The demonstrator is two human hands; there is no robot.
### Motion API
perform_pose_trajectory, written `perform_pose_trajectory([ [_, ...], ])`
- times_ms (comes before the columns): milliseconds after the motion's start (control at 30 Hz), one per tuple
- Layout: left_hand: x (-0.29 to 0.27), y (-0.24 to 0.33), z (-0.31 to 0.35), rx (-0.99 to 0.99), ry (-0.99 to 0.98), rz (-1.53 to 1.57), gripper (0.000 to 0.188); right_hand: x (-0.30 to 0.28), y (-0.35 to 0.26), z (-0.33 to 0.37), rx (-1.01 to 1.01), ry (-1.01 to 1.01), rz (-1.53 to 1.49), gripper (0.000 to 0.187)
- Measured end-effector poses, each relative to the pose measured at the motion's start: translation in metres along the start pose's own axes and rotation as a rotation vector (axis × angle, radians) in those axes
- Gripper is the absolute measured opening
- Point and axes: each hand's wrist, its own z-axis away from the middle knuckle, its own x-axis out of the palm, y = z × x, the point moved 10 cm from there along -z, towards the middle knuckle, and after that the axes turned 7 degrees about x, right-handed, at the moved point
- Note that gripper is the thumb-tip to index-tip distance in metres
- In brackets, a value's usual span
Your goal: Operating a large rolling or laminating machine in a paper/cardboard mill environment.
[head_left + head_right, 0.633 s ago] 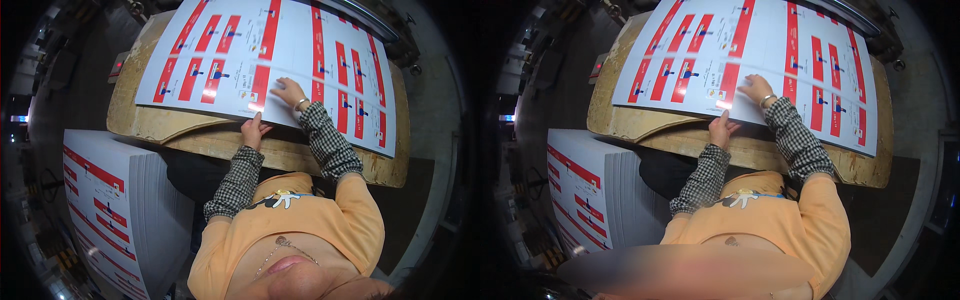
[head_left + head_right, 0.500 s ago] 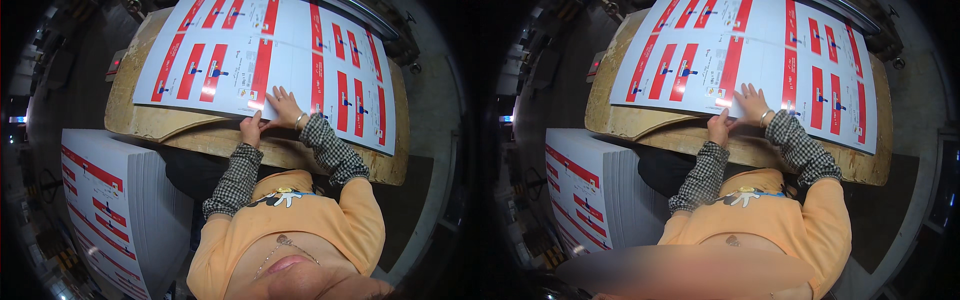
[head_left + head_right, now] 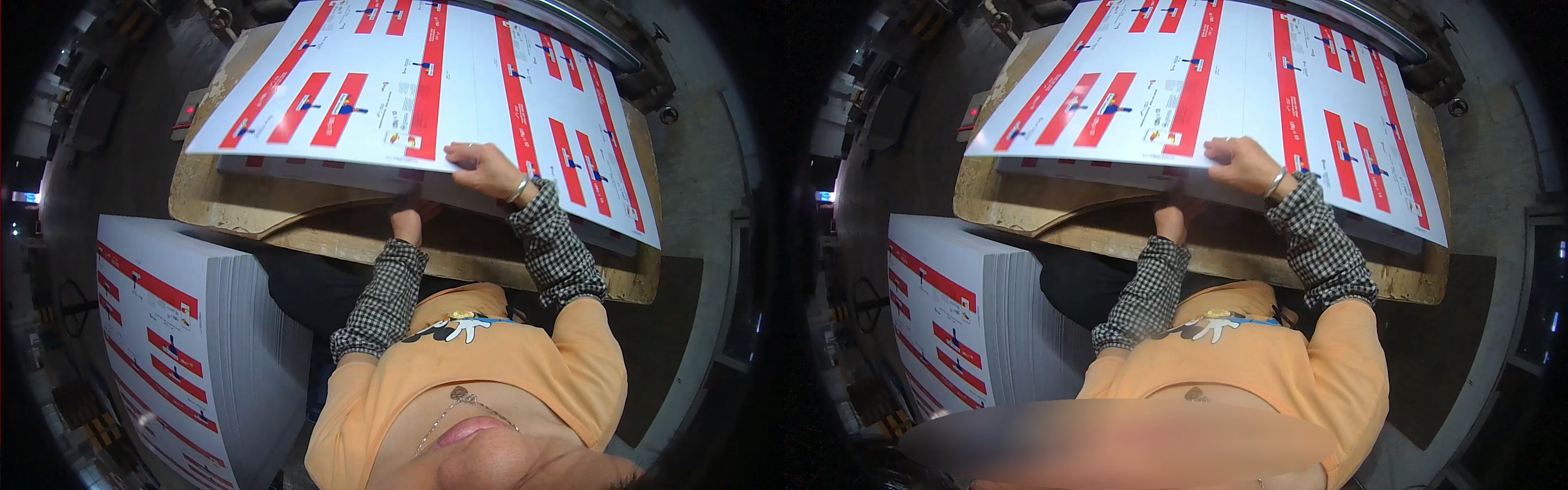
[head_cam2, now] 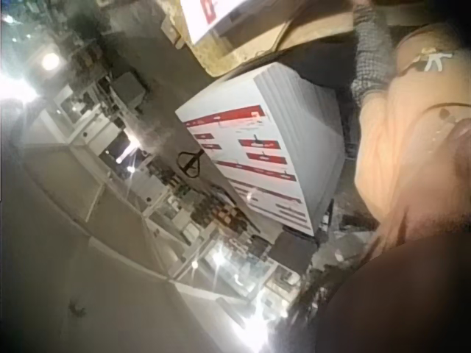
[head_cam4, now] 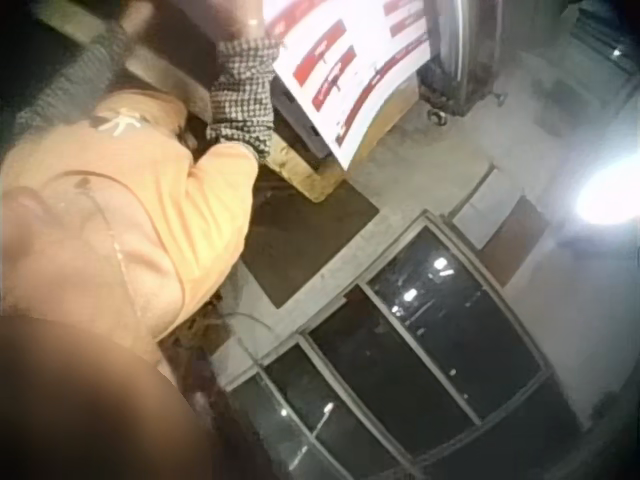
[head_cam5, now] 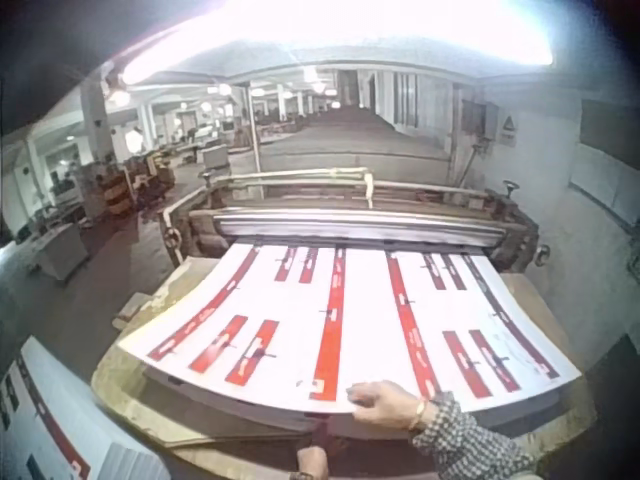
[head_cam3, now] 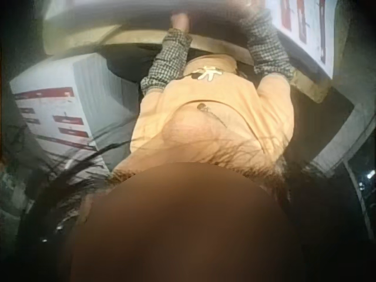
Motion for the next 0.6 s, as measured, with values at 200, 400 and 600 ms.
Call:
perform_pose_trajectory([
  [200, 0.013, 0.012, 0.001, 0.102, -0.041, -0.125, 0.024, 0.037, 0.038, 0.004, 0.074, -0.055, 0.178, 0.034],
  [400, 0.005, 0.013, 0.006, 0.076, -0.042, -0.028, 0.022, 0.042, 0.047, -0.012, 0.018, -0.059, 0.251, 0.042],
  [600, 0.009, 0.001, 0.002, 0.052, -0.025, -0.106, 0.030, -0.003, 0.101, -0.058, 0.326, 0.268, 0.303, 0.049],
])
